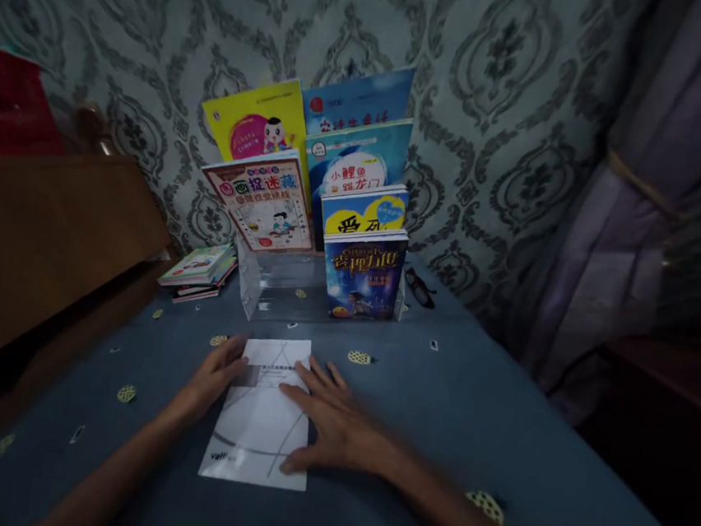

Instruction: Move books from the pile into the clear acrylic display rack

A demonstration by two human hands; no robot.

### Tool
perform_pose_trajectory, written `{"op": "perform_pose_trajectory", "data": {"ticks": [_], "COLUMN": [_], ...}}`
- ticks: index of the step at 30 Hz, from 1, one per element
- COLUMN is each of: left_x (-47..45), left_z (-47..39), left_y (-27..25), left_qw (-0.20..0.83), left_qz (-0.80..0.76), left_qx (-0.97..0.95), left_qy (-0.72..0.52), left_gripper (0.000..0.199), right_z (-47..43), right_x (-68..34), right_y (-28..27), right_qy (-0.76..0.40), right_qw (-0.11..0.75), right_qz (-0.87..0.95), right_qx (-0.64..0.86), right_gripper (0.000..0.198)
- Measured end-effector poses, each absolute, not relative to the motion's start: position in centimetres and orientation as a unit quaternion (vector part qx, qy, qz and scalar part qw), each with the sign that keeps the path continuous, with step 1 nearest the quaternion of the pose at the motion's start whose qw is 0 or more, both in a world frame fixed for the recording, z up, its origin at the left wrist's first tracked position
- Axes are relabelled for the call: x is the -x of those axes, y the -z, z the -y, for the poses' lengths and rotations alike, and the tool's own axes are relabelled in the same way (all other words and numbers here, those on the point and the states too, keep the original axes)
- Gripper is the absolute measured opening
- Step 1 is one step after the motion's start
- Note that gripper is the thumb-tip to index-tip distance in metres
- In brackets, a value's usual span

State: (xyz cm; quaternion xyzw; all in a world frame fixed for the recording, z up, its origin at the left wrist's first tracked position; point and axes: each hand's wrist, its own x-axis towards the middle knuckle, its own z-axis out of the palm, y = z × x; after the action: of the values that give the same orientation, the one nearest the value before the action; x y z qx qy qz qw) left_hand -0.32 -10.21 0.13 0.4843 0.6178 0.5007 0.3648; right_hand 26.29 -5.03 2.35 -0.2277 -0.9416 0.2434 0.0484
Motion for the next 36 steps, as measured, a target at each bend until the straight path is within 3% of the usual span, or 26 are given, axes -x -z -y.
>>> {"op": "perform_pose_trajectory", "data": {"ticks": [6, 15, 19, 24, 28, 36], "left_x": [1.6, -1.0, -1.2, -0.7, -0.4, 2.4], "left_z": [10.0, 12.9, 13.7, 13.9, 13.6, 12.9], "left_y": [-2.3, -3.2, -4.3, -7.3, -9.0, -8.8], "left_qw": [0.465, 0.587, 0.612, 0.594, 0.536, 0.406], "left_qz": [-0.616, -0.534, -0.463, -0.429, -0.426, -0.524], "left_qx": [-0.296, -0.334, -0.361, -0.388, -0.430, -0.608], "left_qy": [-0.563, -0.509, -0.530, -0.560, -0.588, -0.437], "left_gripper": [0.042, 0.033, 0.035, 0.040, 0.041, 0.040], "right_z": [6.8, 7.5, 6.8, 5.7, 6.0, 6.0], "right_x": [-26.7, -26.9, -26.9, -25.8, -24.7, -24.6], "right_y": [-2.6, -2.0, -0.9, -3.1, -5.7, -5.1], "right_qy": [-0.248, -0.257, -0.284, -0.370, -0.337, -0.269], "right_qw": [0.056, 0.092, 0.176, 0.296, 0.397, 0.348], "right_qz": [0.935, 0.920, 0.882, 0.832, 0.812, 0.860], "right_qx": [0.246, 0.281, 0.332, 0.287, 0.265, 0.260], "right_gripper": [0.105, 0.109, 0.102, 0.057, 0.028, 0.027]}}
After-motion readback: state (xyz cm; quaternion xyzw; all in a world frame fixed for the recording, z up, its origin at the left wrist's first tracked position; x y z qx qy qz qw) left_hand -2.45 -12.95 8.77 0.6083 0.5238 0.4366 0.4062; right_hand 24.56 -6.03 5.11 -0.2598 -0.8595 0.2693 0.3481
